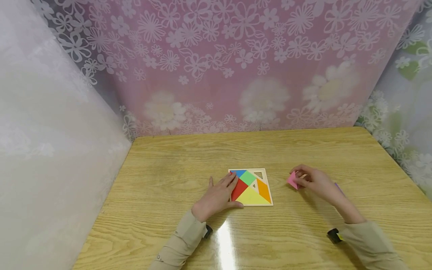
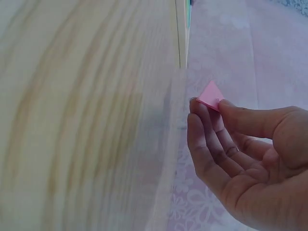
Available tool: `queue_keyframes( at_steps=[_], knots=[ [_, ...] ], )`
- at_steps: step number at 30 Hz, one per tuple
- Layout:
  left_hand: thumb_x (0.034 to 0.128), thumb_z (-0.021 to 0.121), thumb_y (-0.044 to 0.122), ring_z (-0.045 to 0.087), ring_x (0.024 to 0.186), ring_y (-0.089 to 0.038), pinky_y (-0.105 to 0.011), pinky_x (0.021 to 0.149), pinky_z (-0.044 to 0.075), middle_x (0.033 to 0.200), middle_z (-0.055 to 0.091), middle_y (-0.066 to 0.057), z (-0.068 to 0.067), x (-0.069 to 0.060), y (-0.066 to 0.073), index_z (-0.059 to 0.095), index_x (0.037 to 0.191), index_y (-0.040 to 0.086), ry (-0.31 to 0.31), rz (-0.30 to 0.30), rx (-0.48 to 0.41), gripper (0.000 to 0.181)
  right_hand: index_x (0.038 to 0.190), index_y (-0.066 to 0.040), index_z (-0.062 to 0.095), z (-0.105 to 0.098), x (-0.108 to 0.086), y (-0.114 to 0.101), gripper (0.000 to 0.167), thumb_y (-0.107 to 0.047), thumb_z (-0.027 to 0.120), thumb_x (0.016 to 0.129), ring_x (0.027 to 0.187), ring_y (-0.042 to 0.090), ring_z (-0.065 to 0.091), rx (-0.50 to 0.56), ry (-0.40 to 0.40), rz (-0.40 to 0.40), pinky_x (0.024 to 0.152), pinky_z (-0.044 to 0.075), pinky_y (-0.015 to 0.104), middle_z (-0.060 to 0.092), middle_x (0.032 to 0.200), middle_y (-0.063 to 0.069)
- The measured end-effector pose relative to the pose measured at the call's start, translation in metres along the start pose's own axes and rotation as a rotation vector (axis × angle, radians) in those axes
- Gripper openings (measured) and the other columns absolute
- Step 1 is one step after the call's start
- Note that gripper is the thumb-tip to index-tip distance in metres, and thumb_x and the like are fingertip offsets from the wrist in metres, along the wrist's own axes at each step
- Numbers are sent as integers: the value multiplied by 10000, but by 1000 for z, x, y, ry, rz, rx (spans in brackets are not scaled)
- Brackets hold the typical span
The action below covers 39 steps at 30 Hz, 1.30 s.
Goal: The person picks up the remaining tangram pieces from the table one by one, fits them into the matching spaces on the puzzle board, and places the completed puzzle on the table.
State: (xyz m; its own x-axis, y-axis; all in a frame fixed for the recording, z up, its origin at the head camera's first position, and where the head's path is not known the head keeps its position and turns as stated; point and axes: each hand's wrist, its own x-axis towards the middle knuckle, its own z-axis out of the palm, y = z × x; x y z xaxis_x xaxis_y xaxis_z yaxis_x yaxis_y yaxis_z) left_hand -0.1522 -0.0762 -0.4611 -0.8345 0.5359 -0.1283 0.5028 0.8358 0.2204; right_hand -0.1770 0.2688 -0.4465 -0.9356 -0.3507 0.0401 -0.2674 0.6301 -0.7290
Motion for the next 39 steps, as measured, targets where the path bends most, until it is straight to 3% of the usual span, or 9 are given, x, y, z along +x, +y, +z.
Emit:
queue_keyframes(
  at_steps=[4, 8, 16, 31, 39],
  knots=[
    [922, 591, 632, 202, 1549, -214, -717, 1137, 209, 1683, 209, -55, 1, 0, -1, 265, 1612, 92, 3, 1, -8, 935, 1251, 80, 569, 5, 4, -7, 287, 39, 624, 973, 733, 213, 713, 122, -4, -9, 643, 608, 325, 669, 974, 177],
    [920, 591, 633, 200, 1550, -213, -720, 1135, 206, 1683, 207, -53, 1, -1, -2, 265, 1612, 90, 8, 3, -8, 938, 1273, 80, 554, 10, 8, -15, 309, 30, 625, 976, 741, 254, 712, 169, -7, -2, 656, 613, 347, 662, 985, 192],
    [921, 589, 635, 198, 1550, -213, -721, 1137, 201, 1683, 210, -46, 2, 0, -1, 266, 1613, 95, -2, 1, -10, 935, 1255, 72, 582, 18, 13, -18, 294, 22, 639, 970, 746, 263, 716, 157, -5, -9, 650, 611, 344, 669, 988, 182],
    [921, 590, 631, 204, 1549, -218, -720, 1133, 214, 1684, 205, -57, 2, 0, -1, 266, 1612, 91, 7, 6, -6, 935, 1242, 62, 599, 27, 21, -27, 293, 26, 656, 957, 719, 164, 691, 148, 20, -18, 638, 610, 341, 675, 990, 171],
    [920, 596, 626, 207, 1548, -221, -723, 1131, 212, 1684, 205, -57, 1, 0, 0, 266, 1612, 88, 5, 3, -17, 936, 1256, 49, 579, 30, 23, -30, 321, 35, 665, 947, 724, 208, 700, 185, 6, -49, 639, 612, 355, 670, 987, 179]
  ],
)
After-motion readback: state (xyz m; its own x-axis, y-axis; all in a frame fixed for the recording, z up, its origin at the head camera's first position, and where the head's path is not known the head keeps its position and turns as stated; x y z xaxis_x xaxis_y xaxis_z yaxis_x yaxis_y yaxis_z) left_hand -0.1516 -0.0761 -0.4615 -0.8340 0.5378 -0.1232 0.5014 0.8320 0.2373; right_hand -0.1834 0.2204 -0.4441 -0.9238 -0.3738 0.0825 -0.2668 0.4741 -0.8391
